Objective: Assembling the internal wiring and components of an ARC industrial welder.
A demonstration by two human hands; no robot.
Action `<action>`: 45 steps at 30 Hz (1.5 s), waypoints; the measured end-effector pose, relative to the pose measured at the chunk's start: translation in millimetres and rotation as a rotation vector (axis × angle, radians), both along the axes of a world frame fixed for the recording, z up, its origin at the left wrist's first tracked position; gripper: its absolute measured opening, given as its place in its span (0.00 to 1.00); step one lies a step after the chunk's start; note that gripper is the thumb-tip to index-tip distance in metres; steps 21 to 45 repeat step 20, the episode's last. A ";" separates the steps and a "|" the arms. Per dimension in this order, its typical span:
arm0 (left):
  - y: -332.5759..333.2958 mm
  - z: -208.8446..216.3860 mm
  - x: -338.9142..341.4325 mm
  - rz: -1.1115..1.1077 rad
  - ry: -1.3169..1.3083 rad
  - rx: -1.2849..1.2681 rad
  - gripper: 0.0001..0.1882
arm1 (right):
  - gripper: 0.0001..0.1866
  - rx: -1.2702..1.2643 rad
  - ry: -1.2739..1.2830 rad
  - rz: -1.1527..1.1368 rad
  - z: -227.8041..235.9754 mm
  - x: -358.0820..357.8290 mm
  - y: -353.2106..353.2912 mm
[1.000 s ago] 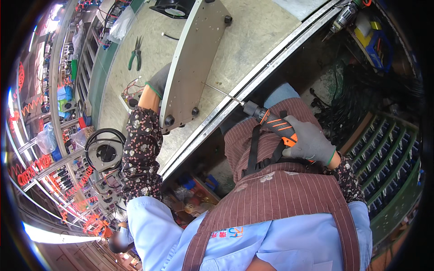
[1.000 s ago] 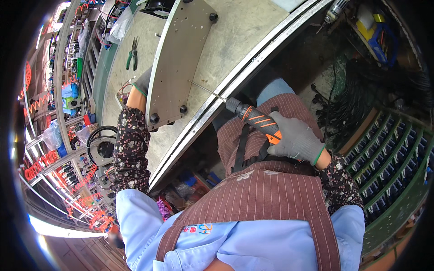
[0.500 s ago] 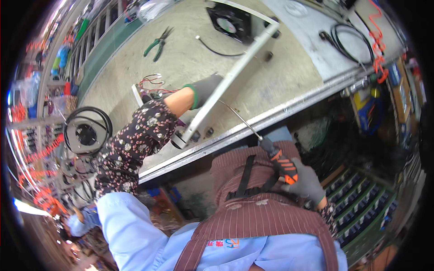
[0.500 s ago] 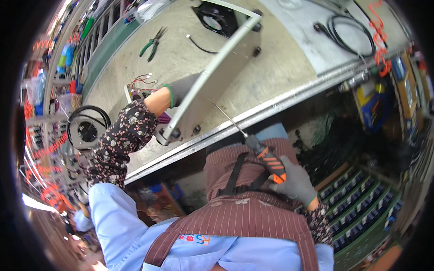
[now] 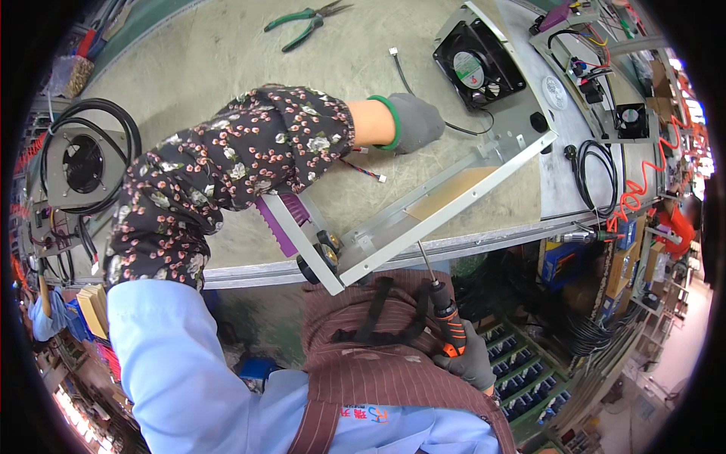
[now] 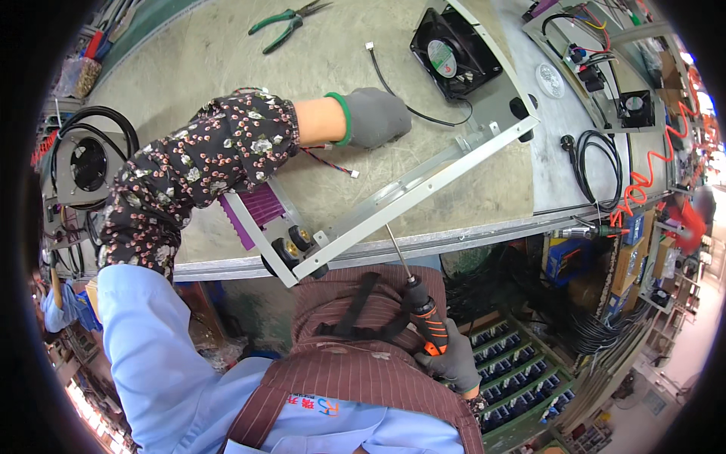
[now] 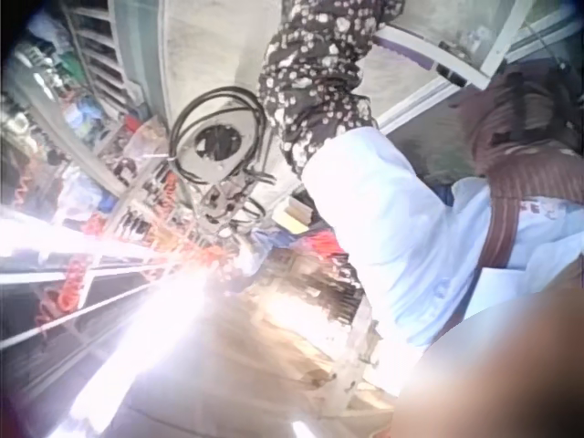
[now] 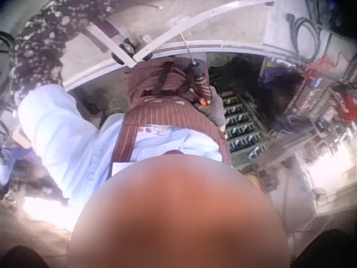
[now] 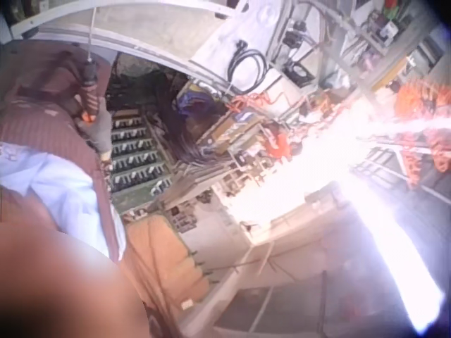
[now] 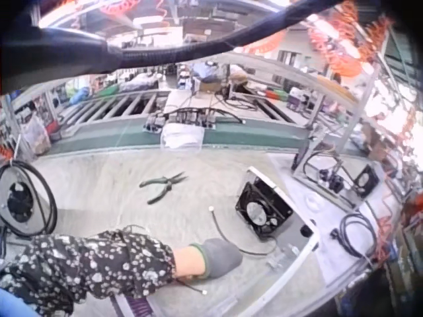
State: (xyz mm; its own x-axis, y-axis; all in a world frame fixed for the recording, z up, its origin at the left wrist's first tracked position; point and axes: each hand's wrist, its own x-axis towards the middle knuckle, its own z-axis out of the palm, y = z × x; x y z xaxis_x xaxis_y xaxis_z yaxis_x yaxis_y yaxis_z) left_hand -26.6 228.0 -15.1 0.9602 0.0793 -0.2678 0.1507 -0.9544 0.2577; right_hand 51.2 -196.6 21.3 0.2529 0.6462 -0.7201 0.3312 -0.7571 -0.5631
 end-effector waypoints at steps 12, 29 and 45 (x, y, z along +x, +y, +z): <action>-24.9 8.0 -13.7 0.054 -0.037 -0.057 0.08 | 0.35 -0.064 -0.082 0.024 -0.7 -4.4 1.3; -46.4 -14.9 -28.5 0.299 0.303 -0.312 0.09 | 0.36 -0.103 -0.092 0.051 -5.1 -0.7 1.9; -46.4 -14.9 -28.5 0.299 0.303 -0.312 0.09 | 0.36 -0.103 -0.092 0.051 -5.1 -0.7 1.9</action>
